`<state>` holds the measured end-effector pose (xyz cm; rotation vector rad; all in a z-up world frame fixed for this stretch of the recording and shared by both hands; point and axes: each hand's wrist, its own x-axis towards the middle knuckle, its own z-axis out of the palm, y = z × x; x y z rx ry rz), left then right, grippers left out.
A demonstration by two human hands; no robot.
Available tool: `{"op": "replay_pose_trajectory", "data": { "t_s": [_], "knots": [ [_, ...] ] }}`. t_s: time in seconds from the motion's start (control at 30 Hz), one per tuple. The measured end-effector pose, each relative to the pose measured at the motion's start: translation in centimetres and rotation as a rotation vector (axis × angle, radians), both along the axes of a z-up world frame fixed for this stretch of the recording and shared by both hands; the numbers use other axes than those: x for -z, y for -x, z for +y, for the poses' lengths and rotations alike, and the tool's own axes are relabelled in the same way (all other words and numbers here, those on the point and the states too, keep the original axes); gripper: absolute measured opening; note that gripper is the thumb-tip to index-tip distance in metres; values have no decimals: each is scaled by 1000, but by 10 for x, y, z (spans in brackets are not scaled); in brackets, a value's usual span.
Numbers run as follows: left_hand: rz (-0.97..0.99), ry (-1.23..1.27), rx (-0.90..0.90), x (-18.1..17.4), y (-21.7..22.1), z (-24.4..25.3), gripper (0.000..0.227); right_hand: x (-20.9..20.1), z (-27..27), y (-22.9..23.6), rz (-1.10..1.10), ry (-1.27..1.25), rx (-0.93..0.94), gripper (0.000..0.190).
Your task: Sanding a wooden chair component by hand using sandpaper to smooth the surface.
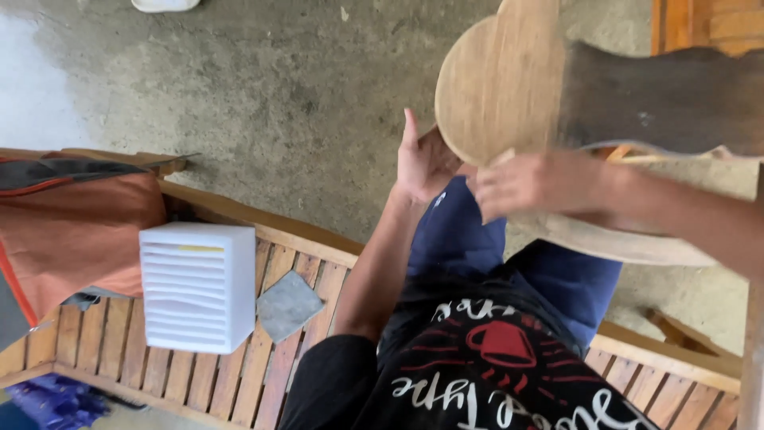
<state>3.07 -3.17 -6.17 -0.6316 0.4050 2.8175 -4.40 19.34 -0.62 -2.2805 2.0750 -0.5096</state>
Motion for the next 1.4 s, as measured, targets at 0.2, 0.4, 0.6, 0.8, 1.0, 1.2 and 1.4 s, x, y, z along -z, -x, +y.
{"op": "replay_pose_trajectory", "data": {
  "t_s": [0.2,0.4,0.6,0.8,1.0,1.2,1.4],
  "knots": [
    [-33,-37,19,-41,1,-2,111,3,-26,6,33,-36,-112,29],
    [-29,-58,72,-36,3,-7,117,8,-30,20,130,30,-129,29],
    [535,-303,94,23,0,-9,104,-42,-49,95,313,-118,39,49],
    [164,18,125,-12,2,-12,120,-33,-25,-19,39,-84,-92,76],
    [16,-10,101,-19,5,-10,116,-49,-17,3,-95,-193,351,61],
    [-18,121,96,-34,6,-6,110,-2,37,73,254,-191,627,67],
    [-77,230,96,-34,7,-1,108,-17,3,27,-182,-115,163,78]
  ]
}}
